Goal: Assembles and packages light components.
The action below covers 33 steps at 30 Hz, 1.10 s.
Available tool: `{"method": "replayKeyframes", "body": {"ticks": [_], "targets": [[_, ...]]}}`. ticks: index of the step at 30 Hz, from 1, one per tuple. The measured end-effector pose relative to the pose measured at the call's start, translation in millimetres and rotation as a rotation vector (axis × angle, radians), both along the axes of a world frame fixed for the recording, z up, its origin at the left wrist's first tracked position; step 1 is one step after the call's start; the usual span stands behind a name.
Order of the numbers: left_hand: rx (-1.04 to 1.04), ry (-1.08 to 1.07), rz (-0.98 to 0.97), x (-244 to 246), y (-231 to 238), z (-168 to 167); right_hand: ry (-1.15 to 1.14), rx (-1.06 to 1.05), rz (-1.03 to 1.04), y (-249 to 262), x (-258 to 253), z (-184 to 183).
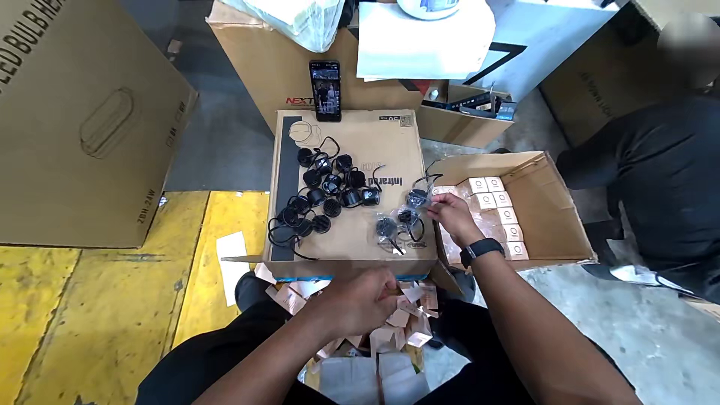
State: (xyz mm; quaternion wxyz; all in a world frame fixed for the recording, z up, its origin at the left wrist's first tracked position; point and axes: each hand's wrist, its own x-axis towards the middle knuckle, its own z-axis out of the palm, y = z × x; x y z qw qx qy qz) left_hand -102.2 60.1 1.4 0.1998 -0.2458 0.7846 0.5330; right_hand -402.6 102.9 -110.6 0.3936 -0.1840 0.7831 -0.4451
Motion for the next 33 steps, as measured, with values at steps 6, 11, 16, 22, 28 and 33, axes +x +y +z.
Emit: {"method": "replayKeyframes", "body": {"ticks": [6,11,16,22,28,33], "targets": [[-0.427,-0.087,-0.238,4.3,7.6,-10.9,0.192,-0.088,-0.224,15.0,-38.8,30.3],[-0.474,-0.246,-0.329,3.6,6.1,-15.7,0.330,0.181,-0.155,36.6,-75.4,21.1],[-0.464,-0.266,-0.346,-2.4,3.3,-10.8,0.333,0.799,0.566,61.4,-55.9,-37.1],[-0.461,-0.290,-0.359,1.5,2.0,-12.7,0.234,1.115,1.034,59.6,-39.4,-66.9],[-0.464,-0.275,-0.353,-0.2,2.9,-12.6,0.200,1.089,1.084,62.8,-40.7,-79.6],[-0.442,-0.292,-0.351,0.2,4.6,-11.3,0.249,1.111,0.856,63.3,-37.2,-67.4]]}}
